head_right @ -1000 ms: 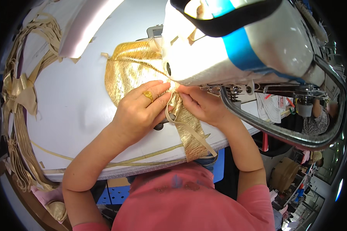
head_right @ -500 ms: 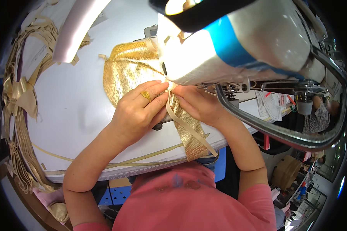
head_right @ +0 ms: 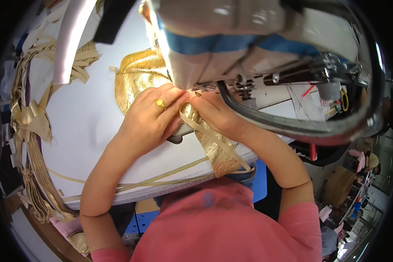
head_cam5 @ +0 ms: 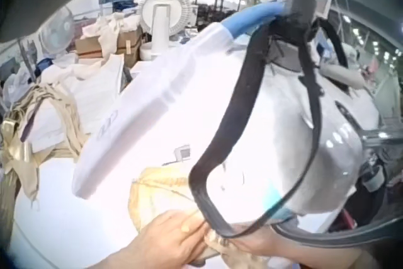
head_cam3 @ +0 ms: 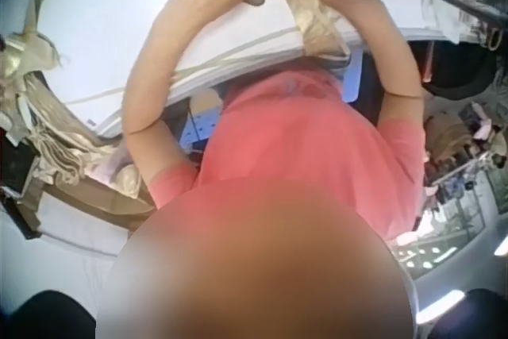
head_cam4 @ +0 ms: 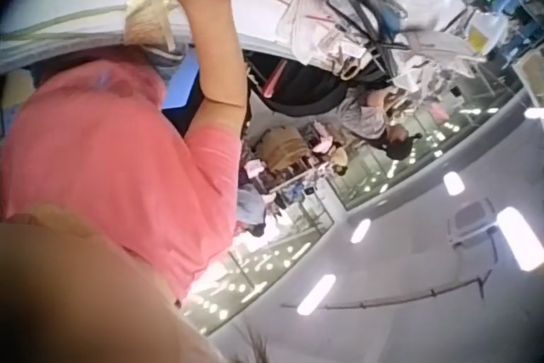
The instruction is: Measuring fabric strips with a ruler and sewing them onto a garment piece using a sewing machine.
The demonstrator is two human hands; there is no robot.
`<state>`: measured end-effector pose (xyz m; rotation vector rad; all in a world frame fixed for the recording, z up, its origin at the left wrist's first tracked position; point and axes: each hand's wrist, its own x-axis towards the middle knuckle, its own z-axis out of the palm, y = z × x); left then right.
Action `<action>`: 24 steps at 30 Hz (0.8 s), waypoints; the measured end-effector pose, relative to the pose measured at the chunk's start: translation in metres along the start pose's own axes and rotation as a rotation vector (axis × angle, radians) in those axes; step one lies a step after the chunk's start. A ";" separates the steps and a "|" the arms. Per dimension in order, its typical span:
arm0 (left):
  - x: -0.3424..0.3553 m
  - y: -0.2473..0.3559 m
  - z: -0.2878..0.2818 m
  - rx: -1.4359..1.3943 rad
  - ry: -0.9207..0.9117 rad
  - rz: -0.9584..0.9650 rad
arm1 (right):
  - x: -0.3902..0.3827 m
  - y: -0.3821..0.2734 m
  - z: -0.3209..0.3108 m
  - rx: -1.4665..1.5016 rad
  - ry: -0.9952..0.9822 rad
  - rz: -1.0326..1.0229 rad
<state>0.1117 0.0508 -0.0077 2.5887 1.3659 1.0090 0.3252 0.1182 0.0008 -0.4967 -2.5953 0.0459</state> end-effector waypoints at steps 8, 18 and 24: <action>-0.001 -0.005 -0.001 -0.059 -0.096 -0.026 | -0.020 -0.007 0.001 0.074 -0.101 0.119; 0.000 0.004 -0.004 0.064 -0.119 -0.025 | -0.021 -0.005 0.009 -0.019 -0.110 0.016; -0.002 0.005 0.000 0.076 -0.145 -0.060 | -0.019 -0.002 0.005 0.038 -0.156 0.003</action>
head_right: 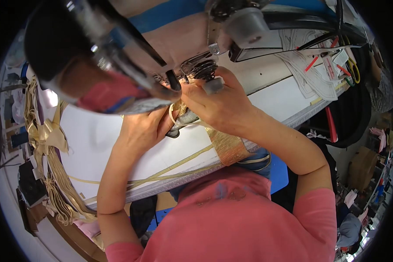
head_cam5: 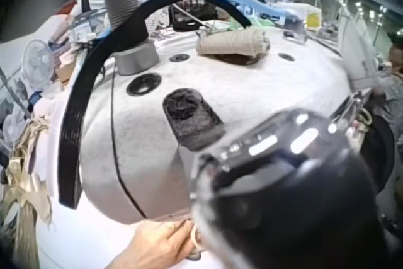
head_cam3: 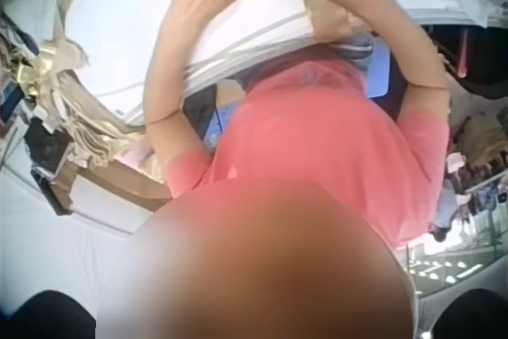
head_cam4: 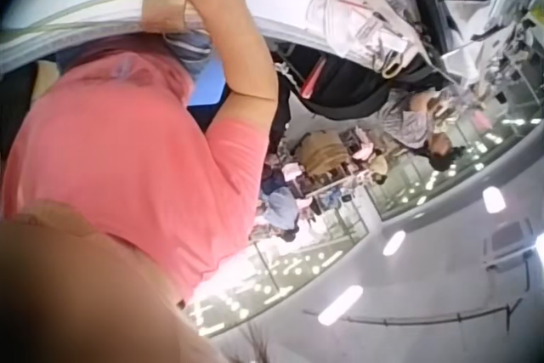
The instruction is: Measuring fabric strips with a ruler and sewing them onto a garment piece using a sewing machine.
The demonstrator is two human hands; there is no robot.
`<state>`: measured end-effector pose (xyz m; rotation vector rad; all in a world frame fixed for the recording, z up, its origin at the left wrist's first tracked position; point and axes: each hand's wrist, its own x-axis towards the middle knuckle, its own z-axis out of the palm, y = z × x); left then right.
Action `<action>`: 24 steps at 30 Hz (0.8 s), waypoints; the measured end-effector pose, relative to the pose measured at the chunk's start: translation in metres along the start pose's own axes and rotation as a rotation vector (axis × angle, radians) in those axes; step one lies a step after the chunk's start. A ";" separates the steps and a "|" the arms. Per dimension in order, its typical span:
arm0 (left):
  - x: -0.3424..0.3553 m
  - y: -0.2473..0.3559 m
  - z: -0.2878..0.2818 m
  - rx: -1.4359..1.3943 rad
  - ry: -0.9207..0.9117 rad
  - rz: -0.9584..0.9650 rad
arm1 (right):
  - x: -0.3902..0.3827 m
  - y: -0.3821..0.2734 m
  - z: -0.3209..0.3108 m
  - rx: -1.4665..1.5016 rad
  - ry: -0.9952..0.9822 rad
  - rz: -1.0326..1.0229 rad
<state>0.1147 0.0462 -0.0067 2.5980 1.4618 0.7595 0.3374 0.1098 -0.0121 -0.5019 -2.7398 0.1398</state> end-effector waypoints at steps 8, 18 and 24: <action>0.001 0.003 0.003 0.000 0.043 -0.027 | -0.002 0.006 0.007 0.017 0.017 -0.027; -0.003 0.002 0.005 -0.023 0.057 -0.069 | 0.001 0.007 0.002 -0.011 0.067 0.004; -0.002 0.003 0.004 -0.001 0.063 -0.040 | -0.002 0.009 -0.003 0.128 -0.125 0.014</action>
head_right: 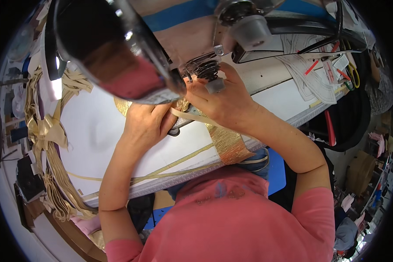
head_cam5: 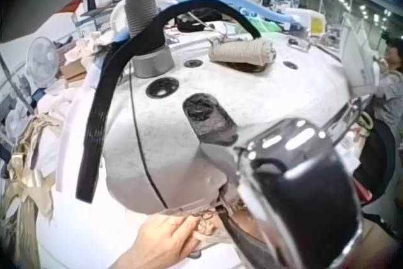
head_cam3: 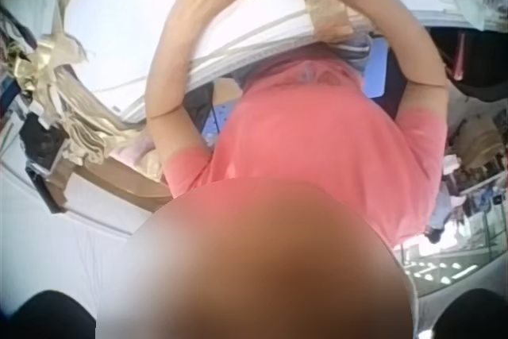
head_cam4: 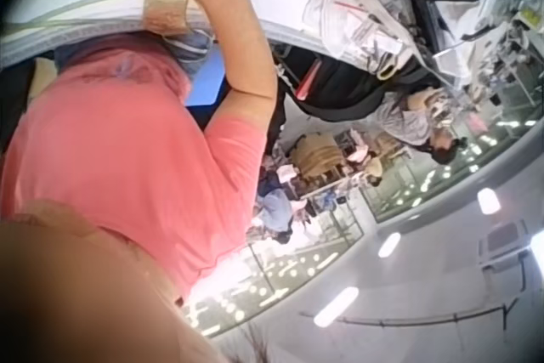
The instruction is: Measuring fabric strips with a ruler and sewing them onto a garment piece using a sewing machine.
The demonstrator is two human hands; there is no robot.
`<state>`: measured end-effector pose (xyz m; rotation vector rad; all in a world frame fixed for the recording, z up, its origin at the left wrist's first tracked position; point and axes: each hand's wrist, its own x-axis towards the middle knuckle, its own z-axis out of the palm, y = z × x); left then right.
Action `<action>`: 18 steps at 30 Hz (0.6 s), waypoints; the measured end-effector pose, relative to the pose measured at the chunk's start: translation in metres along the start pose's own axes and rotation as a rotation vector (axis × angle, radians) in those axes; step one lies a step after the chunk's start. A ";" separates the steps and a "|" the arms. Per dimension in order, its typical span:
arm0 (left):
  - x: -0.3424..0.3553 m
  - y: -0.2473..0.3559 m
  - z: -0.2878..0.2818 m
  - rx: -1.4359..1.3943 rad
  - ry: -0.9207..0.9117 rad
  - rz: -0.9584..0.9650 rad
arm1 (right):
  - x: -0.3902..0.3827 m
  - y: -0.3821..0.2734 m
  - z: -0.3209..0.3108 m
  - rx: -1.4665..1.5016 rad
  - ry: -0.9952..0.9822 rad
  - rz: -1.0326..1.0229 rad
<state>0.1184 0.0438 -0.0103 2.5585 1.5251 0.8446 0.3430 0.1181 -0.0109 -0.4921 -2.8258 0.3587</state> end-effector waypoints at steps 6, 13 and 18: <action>-0.001 -0.002 -0.002 -0.004 -0.010 0.006 | -0.003 0.007 0.004 0.014 0.038 0.009; 0.001 -0.001 0.000 -0.039 -0.001 -0.004 | -0.003 0.009 0.006 -0.126 0.174 -0.031; -0.001 -0.002 0.000 -0.030 -0.004 -0.009 | -0.001 0.008 0.012 -0.182 0.283 -0.035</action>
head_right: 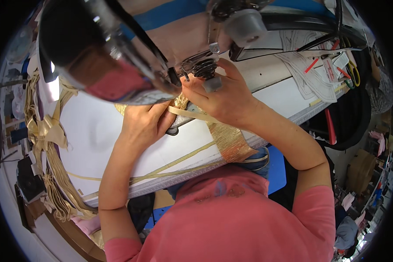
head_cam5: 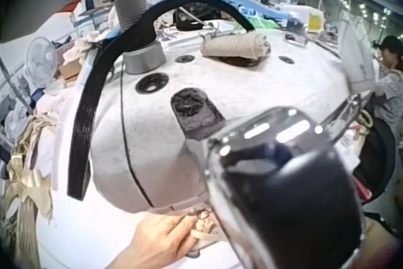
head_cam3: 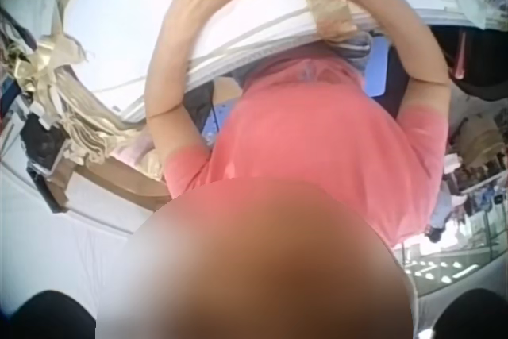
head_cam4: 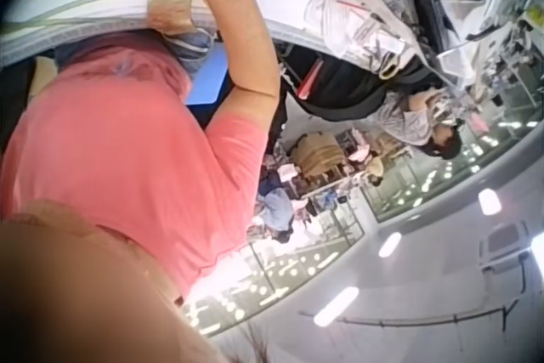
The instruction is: Measuring fabric strips with a ruler and sewing them onto a garment piece using a sewing machine.
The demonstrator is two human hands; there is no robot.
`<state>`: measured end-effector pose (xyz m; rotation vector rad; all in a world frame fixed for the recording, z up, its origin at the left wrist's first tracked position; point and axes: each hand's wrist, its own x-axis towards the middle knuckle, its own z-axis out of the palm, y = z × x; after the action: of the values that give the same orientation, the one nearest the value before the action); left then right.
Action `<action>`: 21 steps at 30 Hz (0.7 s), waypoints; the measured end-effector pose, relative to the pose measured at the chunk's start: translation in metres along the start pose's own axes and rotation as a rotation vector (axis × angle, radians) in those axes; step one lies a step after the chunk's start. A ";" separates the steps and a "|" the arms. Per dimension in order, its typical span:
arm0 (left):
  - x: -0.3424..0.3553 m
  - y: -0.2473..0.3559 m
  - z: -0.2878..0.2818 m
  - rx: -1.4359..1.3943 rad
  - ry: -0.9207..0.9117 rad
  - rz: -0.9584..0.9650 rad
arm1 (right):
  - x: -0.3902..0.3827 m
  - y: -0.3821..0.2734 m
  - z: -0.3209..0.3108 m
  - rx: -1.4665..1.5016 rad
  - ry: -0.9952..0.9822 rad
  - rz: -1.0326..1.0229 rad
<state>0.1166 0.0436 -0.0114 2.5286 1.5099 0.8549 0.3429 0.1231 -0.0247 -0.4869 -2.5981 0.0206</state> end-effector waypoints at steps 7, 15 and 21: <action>0.004 -0.002 0.000 0.023 0.032 0.013 | 0.003 0.003 0.000 0.063 -0.152 -0.006; 0.003 -0.001 0.000 0.020 0.023 -0.002 | 0.009 0.001 -0.010 0.025 -0.111 0.005; 0.001 -0.004 -0.001 -0.048 -0.018 -0.032 | 0.012 -0.001 -0.001 -0.099 0.119 0.028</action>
<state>0.1133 0.0463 -0.0113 2.4655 1.5015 0.8506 0.3329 0.1258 -0.0180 -0.5432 -2.4840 -0.1240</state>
